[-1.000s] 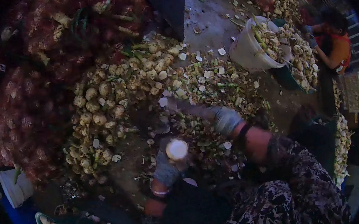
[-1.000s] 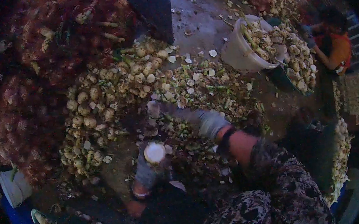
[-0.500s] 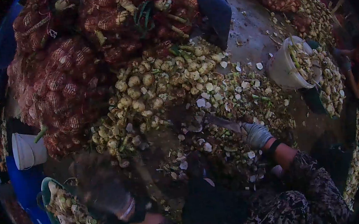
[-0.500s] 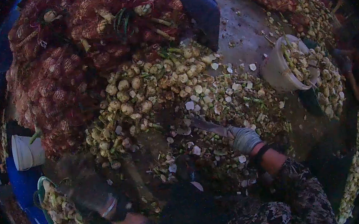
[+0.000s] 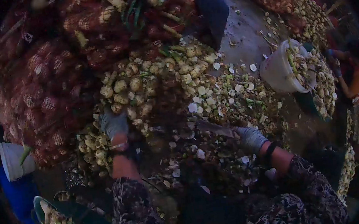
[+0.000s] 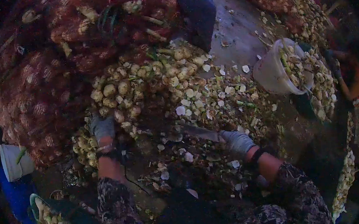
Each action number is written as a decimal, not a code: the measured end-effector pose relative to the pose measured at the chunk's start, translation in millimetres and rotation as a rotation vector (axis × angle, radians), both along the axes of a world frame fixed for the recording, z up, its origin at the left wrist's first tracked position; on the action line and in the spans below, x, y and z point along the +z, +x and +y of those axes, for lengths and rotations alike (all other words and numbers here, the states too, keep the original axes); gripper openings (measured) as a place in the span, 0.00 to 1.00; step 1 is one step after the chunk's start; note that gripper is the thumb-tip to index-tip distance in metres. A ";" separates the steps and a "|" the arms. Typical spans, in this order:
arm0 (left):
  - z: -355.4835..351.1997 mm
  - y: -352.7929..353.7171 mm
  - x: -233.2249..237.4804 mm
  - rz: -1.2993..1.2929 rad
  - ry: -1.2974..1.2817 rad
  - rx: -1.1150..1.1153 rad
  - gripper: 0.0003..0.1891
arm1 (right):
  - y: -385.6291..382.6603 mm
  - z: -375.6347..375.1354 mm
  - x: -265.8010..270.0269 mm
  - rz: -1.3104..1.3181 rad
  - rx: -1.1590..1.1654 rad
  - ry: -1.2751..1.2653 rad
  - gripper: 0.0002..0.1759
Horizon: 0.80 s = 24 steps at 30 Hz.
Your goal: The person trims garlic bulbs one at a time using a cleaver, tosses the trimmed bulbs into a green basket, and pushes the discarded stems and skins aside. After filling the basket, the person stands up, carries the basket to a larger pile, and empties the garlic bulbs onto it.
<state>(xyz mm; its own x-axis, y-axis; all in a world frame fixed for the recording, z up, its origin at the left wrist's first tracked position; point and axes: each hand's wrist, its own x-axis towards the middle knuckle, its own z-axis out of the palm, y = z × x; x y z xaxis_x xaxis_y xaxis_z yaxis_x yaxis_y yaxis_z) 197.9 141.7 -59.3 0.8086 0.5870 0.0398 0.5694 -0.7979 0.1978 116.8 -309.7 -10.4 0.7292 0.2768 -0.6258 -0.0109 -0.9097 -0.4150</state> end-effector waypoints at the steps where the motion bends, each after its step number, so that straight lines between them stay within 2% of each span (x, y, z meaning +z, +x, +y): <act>1: -9.2 -11.6 9.7 -0.107 -0.165 -0.065 0.37 | 2.9 5.1 1.3 0.005 -0.007 -0.005 0.20; 2: -20.7 -25.5 17.1 -0.208 -0.330 -0.129 0.36 | 2.9 10.2 1.4 -0.075 0.013 0.082 0.20; 3: -32.9 -42.4 14.7 -0.192 -0.339 -0.133 0.36 | 1.7 18.2 6.2 -0.148 0.034 0.165 0.20; 5: -64.8 -76.7 12.6 -0.352 -1.054 -0.261 0.32 | 6.1 38.6 28.6 -0.157 0.081 0.182 0.15; 6: -86.4 -92.1 25.0 -0.342 -1.069 -0.256 0.32 | 5.8 48.5 38.3 -0.146 0.078 0.169 0.15; 8: -120.1 -115.7 50.7 -0.427 -2.106 -0.033 0.24 | 4.9 65.7 54.2 -0.208 0.225 0.219 0.12; 9: -127.6 -125.1 47.6 -0.384 -2.246 -0.017 0.24 | 4.2 72.0 61.5 -0.205 0.213 0.211 0.12; 11: -137.6 -144.3 39.7 -0.291 -2.260 -0.070 0.24 | 2.0 78.5 74.1 -0.177 0.351 0.304 0.14; 14: -140.7 -160.5 28.6 -0.192 -2.224 -0.120 0.24 | -1.9 76.5 86.2 -0.155 0.421 0.241 0.15; 18: -144.6 -173.6 16.5 -0.093 -2.193 -0.174 0.24 | -6.7 73.2 92.4 -0.079 0.392 0.194 0.10; 21: -148.2 -181.0 4.4 -0.030 -2.174 -0.215 0.24 | -13.4 70.9 88.4 -0.080 0.396 0.180 0.10; 24: -151.2 -188.7 -8.5 0.021 -2.160 -0.256 0.24 | -15.6 70.0 87.2 -0.067 0.381 0.169 0.15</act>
